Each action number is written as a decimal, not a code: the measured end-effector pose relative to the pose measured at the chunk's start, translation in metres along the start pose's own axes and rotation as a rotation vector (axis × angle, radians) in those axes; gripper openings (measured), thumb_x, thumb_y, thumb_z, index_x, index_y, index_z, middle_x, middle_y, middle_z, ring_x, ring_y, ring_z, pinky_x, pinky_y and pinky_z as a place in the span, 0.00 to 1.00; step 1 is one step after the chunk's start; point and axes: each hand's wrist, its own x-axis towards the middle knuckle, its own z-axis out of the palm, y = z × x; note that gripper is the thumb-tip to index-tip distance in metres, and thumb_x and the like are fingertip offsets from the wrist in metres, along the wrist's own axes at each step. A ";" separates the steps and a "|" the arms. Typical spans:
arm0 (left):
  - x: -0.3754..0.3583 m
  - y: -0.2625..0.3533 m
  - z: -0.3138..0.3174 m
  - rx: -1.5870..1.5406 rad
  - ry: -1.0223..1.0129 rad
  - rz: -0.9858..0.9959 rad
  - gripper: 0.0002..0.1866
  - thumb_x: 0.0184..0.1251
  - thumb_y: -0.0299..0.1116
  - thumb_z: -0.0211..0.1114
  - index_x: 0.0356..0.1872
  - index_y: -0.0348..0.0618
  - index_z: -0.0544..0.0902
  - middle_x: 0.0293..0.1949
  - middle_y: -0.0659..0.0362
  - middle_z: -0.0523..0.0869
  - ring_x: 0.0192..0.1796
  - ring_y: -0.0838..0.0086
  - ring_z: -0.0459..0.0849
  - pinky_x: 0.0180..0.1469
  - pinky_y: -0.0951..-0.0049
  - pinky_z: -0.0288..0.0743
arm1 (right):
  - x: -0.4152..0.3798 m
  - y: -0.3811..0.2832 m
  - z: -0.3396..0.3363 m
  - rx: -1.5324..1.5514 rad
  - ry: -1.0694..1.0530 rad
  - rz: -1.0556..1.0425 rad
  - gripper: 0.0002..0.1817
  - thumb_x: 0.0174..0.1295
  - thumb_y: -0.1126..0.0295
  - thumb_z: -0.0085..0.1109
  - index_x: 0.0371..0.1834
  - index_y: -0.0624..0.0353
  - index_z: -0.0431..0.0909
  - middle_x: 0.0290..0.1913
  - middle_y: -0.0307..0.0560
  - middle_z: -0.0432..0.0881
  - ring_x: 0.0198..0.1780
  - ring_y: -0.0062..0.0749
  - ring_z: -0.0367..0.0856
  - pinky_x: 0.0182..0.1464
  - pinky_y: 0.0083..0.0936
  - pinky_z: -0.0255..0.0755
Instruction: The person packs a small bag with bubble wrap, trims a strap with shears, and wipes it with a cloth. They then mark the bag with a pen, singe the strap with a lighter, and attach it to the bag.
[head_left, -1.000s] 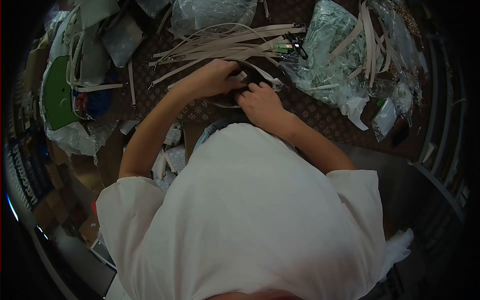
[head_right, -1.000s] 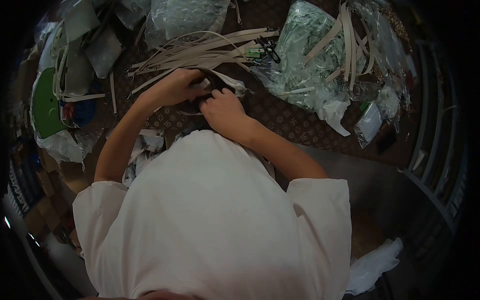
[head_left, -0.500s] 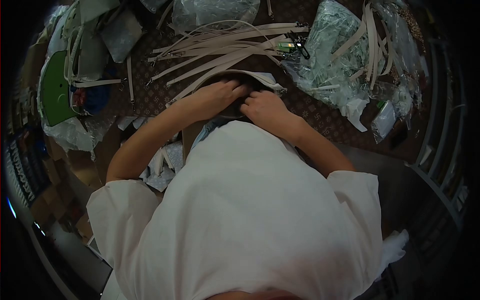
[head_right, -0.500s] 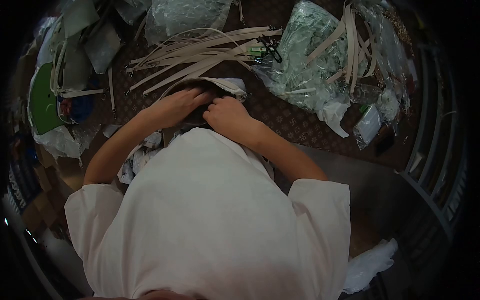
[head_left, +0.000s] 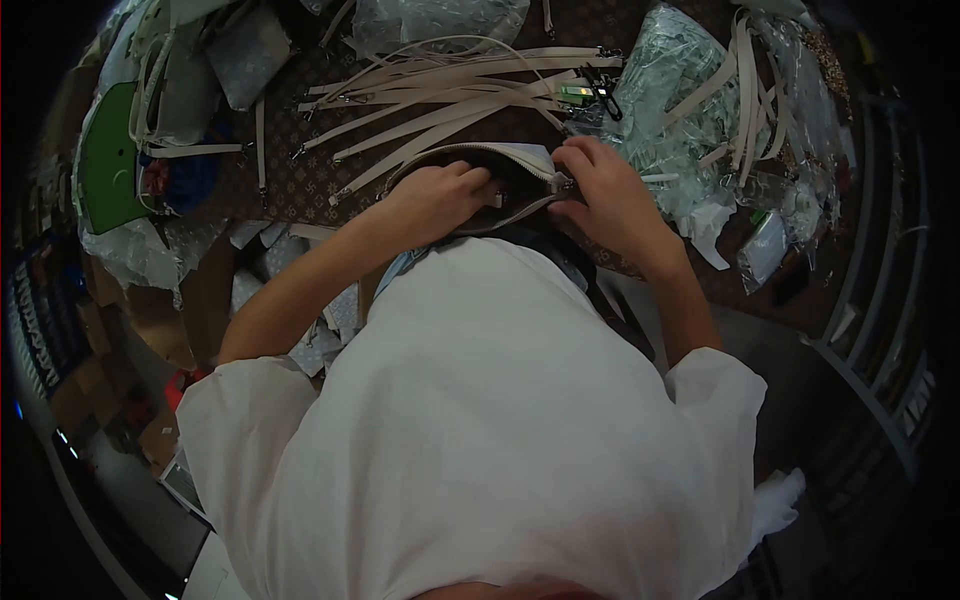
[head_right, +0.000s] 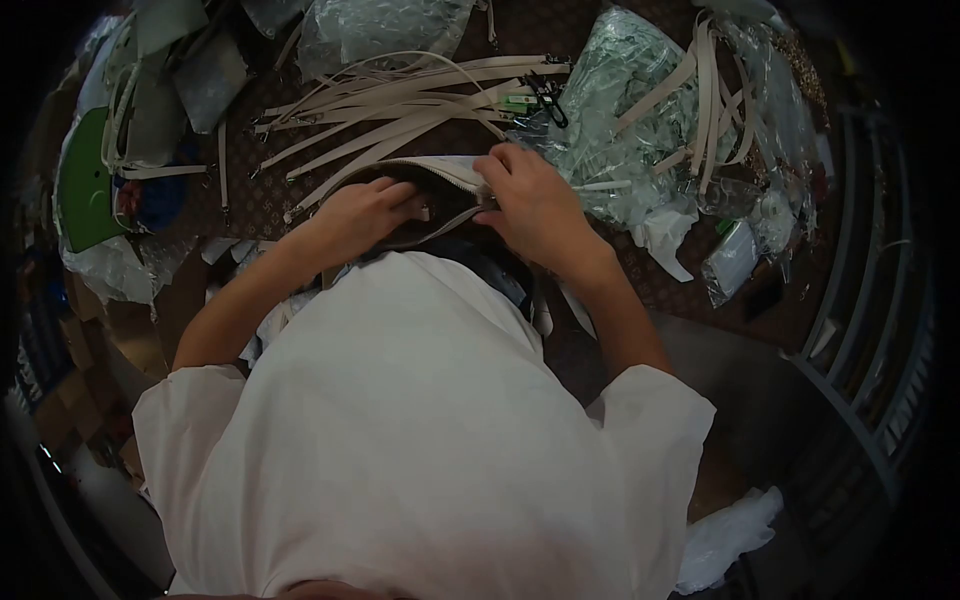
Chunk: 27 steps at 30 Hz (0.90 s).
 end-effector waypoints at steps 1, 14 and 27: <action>-0.006 0.000 0.011 0.005 -0.048 -0.021 0.12 0.55 0.30 0.55 0.41 0.40 0.79 0.33 0.59 0.75 0.30 0.70 0.78 0.32 0.75 0.75 | -0.005 0.005 0.005 -0.006 -0.069 0.030 0.21 0.43 0.76 0.64 0.43 0.59 0.70 0.36 0.47 0.76 0.38 0.45 0.77 0.39 0.34 0.71; 0.003 0.007 0.026 0.253 -0.312 -0.122 0.10 0.52 0.32 0.58 0.36 0.48 0.83 0.31 0.60 0.79 0.32 0.69 0.81 0.30 0.73 0.74 | -0.012 0.008 0.015 0.054 -0.085 0.030 0.18 0.44 0.78 0.61 0.41 0.60 0.70 0.31 0.49 0.73 0.35 0.47 0.75 0.36 0.36 0.69; -0.015 0.004 -0.007 -0.069 -0.018 -0.186 0.11 0.51 0.33 0.60 0.36 0.44 0.83 0.36 0.58 0.80 0.45 0.68 0.79 0.41 0.73 0.76 | -0.019 0.001 0.016 -0.116 -0.121 -0.119 0.21 0.49 0.76 0.58 0.50 0.61 0.73 0.28 0.46 0.71 0.31 0.37 0.73 0.31 0.30 0.69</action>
